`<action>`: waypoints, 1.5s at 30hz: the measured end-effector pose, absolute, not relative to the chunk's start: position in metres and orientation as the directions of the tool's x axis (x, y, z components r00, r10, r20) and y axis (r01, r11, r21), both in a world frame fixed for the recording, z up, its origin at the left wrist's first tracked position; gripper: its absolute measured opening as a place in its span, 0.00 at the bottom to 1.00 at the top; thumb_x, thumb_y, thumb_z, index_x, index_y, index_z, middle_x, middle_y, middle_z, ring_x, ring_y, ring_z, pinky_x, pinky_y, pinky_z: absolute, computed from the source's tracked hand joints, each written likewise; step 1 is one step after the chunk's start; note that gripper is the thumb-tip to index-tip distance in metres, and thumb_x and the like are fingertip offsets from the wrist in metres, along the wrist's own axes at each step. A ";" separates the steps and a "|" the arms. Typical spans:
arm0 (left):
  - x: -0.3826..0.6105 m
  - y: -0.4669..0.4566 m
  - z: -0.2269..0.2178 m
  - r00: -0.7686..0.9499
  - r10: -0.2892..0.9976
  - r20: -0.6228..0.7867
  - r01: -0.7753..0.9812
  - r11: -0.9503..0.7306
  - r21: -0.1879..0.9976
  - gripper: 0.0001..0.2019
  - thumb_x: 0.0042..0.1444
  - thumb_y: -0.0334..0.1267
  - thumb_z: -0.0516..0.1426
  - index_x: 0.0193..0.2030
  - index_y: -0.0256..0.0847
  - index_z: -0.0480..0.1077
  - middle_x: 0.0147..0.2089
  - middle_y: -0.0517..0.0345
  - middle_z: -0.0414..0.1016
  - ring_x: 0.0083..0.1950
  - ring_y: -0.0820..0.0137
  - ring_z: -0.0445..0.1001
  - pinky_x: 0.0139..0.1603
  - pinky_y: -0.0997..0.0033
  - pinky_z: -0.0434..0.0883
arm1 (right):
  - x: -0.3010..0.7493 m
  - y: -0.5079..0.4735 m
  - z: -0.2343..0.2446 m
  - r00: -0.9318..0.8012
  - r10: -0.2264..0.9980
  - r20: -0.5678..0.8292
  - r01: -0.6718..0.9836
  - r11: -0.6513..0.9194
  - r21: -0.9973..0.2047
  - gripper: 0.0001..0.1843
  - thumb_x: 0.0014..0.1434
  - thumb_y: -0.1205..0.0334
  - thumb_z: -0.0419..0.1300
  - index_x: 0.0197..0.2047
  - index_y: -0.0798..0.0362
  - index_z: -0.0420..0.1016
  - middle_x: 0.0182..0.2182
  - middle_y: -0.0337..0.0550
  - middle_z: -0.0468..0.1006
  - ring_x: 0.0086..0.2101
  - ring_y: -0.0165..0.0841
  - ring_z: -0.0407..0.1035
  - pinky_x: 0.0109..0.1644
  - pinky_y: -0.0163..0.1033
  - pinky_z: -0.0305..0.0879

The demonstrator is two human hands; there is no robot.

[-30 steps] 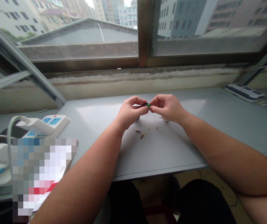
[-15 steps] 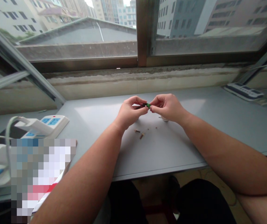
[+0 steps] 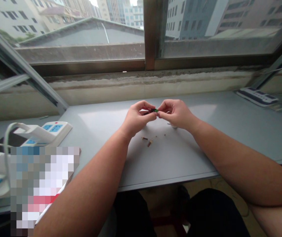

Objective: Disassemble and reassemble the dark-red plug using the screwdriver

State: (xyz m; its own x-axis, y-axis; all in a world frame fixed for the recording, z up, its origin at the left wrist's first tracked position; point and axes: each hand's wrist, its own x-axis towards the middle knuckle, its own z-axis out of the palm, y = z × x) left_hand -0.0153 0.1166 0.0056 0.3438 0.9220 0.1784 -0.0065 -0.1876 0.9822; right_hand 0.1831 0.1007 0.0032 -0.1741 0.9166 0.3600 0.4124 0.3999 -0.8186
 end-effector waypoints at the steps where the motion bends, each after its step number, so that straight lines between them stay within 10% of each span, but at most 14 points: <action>1: -0.015 0.117 0.005 0.345 0.922 0.177 -0.033 -0.177 0.984 0.17 0.47 0.39 0.73 0.40 0.37 0.75 0.39 0.56 0.79 0.39 0.69 0.82 0.43 0.68 0.79 | 0.183 0.101 0.002 -0.184 0.914 0.362 0.394 0.406 -0.825 0.08 0.56 0.58 0.70 0.35 0.53 0.80 0.33 0.45 0.85 0.35 0.37 0.79 0.38 0.41 0.75; 18: -0.019 0.116 0.016 0.435 0.897 0.082 -0.139 -0.024 0.990 0.15 0.51 0.40 0.71 0.42 0.37 0.75 0.35 0.57 0.78 0.33 0.75 0.75 0.42 0.67 0.81 | 0.182 0.099 0.007 -0.240 0.863 0.444 0.363 0.504 -0.784 0.15 0.63 0.47 0.68 0.40 0.52 0.84 0.38 0.44 0.87 0.39 0.37 0.79 0.49 0.45 0.75; 26: -0.026 0.131 0.015 0.194 0.975 0.108 -0.274 -0.052 0.960 0.09 0.56 0.36 0.69 0.35 0.34 0.74 0.33 0.58 0.74 0.36 0.75 0.74 0.56 0.60 0.79 | 0.177 0.086 0.013 -0.455 0.742 0.492 0.569 0.667 -0.480 0.06 0.64 0.59 0.65 0.38 0.51 0.82 0.32 0.42 0.82 0.34 0.35 0.72 0.43 0.42 0.67; 36: -0.031 0.133 0.016 0.134 0.982 0.131 -0.249 -0.095 0.964 0.12 0.55 0.37 0.69 0.36 0.36 0.71 0.36 0.55 0.78 0.37 0.71 0.77 0.45 0.67 0.77 | 0.128 0.066 -0.005 -0.729 0.633 0.261 0.583 0.773 -0.250 0.09 0.66 0.67 0.63 0.45 0.50 0.86 0.42 0.45 0.86 0.45 0.42 0.77 0.53 0.47 0.65; 45: -0.031 0.129 0.020 0.165 0.975 0.147 -0.239 -0.106 0.965 0.16 0.49 0.37 0.72 0.43 0.36 0.76 0.40 0.54 0.80 0.41 0.71 0.79 0.49 0.67 0.77 | 0.150 0.068 0.009 -0.680 0.604 0.414 0.471 0.794 -0.384 0.11 0.64 0.70 0.61 0.46 0.52 0.84 0.41 0.46 0.84 0.40 0.37 0.77 0.48 0.42 0.69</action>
